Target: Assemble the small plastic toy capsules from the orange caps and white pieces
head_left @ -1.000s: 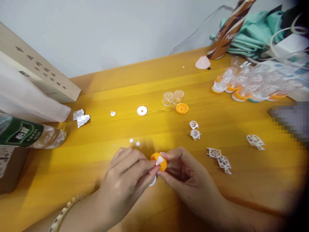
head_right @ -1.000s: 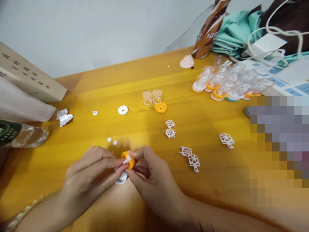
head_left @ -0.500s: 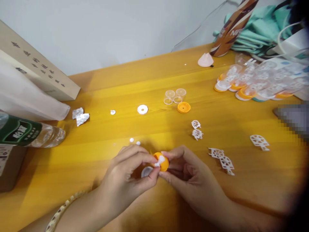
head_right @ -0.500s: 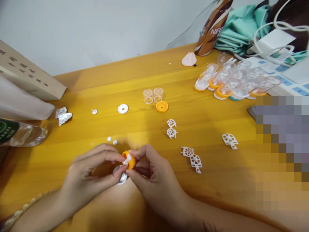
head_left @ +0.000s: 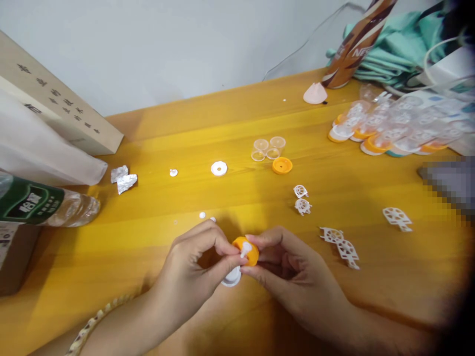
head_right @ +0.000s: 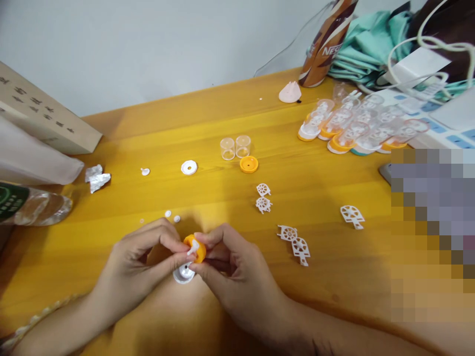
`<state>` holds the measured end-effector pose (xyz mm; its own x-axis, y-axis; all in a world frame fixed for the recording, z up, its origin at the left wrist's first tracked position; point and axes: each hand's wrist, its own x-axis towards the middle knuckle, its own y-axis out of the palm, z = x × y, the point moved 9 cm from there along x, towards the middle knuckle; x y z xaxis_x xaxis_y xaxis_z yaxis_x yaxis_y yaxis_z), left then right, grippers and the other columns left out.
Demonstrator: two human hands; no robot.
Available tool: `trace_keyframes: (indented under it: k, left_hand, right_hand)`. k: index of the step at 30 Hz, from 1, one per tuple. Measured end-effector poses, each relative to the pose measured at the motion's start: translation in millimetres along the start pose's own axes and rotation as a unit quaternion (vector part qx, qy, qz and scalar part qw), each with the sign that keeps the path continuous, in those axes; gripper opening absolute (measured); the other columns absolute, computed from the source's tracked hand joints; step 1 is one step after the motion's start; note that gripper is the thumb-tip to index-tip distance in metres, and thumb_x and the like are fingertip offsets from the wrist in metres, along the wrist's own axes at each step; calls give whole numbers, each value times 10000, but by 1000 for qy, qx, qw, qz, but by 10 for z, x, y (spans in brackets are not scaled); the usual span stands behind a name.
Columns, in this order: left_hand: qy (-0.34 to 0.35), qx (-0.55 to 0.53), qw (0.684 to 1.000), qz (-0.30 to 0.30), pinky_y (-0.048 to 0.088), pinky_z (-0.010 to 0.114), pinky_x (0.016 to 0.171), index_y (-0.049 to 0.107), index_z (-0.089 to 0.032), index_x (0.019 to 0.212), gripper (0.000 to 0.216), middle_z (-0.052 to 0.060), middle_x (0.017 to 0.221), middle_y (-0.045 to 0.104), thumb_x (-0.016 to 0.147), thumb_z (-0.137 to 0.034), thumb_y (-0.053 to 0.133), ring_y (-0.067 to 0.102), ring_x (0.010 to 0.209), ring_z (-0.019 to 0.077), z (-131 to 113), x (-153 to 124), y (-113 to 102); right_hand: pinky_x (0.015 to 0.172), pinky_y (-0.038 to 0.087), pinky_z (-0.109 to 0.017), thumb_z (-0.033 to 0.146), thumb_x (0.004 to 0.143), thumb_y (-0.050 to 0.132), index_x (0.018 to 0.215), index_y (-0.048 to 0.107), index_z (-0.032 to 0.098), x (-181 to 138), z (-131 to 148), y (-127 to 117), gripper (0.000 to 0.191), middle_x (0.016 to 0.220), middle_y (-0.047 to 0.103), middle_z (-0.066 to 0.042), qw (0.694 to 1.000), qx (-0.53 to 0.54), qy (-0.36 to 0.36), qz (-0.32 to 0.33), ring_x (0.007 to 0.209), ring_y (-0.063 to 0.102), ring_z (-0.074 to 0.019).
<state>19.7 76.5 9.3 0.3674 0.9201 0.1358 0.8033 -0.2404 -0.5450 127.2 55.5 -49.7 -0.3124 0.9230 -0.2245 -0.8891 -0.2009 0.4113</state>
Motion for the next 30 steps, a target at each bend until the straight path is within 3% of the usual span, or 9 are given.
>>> trace_keyframes:
  k: [3,6,11,14,18,21,25,30]
  left_hand:
    - [20,-1,1000,-11,483,217,580,629,-168,736,44,5,681,607,775,-175,649,574,623,103,-101,29,-124]
    - [51,66,996,-2,496,218,613,620,-183,850,58,12,732,611,798,-209,627,585,680,116,-252,28,-250]
    - [45,217,959,179,538,295,734,562,-191,1080,299,75,1002,586,793,-254,617,600,870,182,-165,-125,89]
    - [40,236,951,195,546,309,716,564,-189,1086,269,85,996,582,817,-183,556,606,857,189,-80,-159,176]
    - [34,111,983,140,549,275,764,576,-199,1067,245,70,989,626,830,-154,538,627,904,171,-126,-32,-15]
    - [-16,-22,996,87,567,268,763,558,-208,1119,292,67,1011,667,833,-148,548,659,905,171,-75,81,-185]
    - [-67,-122,987,81,573,283,779,564,-197,1116,301,76,1038,678,825,-122,559,674,900,179,42,107,-128]
    - [-112,-162,976,93,552,287,842,558,-185,1109,296,82,1087,661,817,-142,580,654,961,182,123,59,2]
  right_hand:
    - [755,554,-288,263,693,733,829,514,214,28,17,-21,263,822,694,-4,1000,5,6,-6,797,680,-143]
    - [744,559,-276,246,692,735,831,521,214,75,67,-102,257,829,695,-8,999,1,-2,-34,794,679,-141]
    - [768,553,-264,223,662,750,833,522,221,112,129,-217,285,893,677,8,997,-6,-19,-74,801,678,-136]
    - [784,549,-274,226,664,745,842,520,217,115,124,-227,286,911,670,-1,997,-12,-14,-77,813,679,-143]
    - [775,551,-267,222,659,747,842,532,215,120,143,-238,283,913,670,-1,996,-21,-20,-86,798,678,-134]
    - [788,552,-267,215,661,744,822,537,217,123,150,-227,263,898,679,9,996,-25,-22,-82,806,680,-132]
    - [817,551,-270,203,686,721,814,517,219,113,137,-198,242,918,681,13,997,-36,-28,-64,852,681,-138]
    - [839,553,-312,207,709,698,808,486,212,95,98,-151,234,953,681,-2,998,-41,-33,-36,862,686,-160]
